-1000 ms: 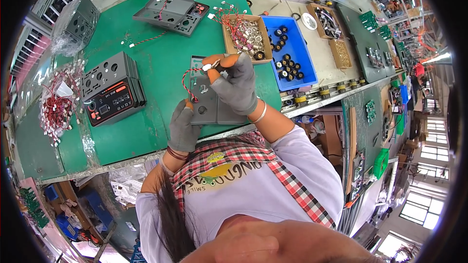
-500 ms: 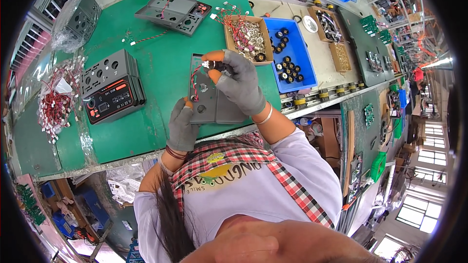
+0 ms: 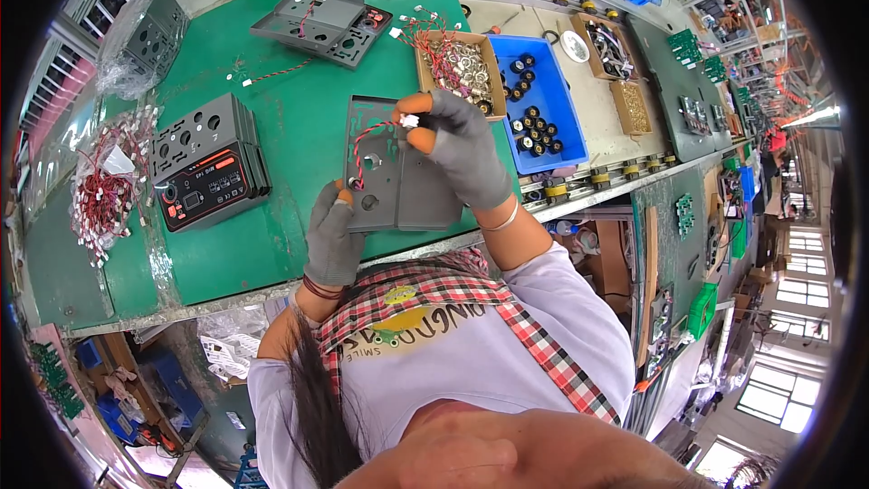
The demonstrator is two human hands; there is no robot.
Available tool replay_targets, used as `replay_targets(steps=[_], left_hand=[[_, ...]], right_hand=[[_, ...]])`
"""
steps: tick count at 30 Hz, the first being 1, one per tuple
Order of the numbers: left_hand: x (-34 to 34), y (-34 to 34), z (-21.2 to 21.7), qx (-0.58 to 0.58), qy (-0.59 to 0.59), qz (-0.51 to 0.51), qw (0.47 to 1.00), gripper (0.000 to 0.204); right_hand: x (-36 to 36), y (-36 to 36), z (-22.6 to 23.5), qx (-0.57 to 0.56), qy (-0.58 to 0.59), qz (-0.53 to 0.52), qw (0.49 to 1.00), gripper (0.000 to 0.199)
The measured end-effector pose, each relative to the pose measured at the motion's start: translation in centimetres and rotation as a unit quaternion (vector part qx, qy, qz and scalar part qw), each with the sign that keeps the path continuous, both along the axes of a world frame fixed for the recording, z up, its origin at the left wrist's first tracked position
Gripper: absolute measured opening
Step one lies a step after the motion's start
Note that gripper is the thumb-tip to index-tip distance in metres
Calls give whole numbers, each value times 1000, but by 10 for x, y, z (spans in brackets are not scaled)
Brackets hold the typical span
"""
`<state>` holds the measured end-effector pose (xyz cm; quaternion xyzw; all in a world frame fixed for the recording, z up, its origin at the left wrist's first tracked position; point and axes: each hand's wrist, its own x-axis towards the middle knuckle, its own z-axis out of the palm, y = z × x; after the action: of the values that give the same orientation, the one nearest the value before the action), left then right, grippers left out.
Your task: The worker is assembling internal components and wiring onto a metal panel for a welding machine, using a wrench to tighten nuts.
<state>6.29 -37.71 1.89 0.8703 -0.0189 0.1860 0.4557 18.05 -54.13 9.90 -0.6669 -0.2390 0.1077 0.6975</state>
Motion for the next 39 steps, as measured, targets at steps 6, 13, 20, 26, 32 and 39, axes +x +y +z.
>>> replay_targets(steps=[6,13,20,26,32,39], left_hand=[[-1,-6,8,-137,15,-16,990,26],[1,-1,11,-12,-27,-23,999,31],[0,4,1,-24,-16,-11,1000,36],[1,7,2,52,-43,-13,998,31],[5,7,-5,-29,-14,-2,999,30],[9,0,25,-522,150,-61,838,29]], right_hand=[[0,0,-4,138,84,36,986,34],[-7,3,6,157,107,52,980,31],[-12,11,3,258,246,77,931,30],[-19,14,5,-60,-129,101,985,24],[-28,30,-42,-163,-349,-31,922,26],[-37,32,-47,-334,-365,-59,867,29]])
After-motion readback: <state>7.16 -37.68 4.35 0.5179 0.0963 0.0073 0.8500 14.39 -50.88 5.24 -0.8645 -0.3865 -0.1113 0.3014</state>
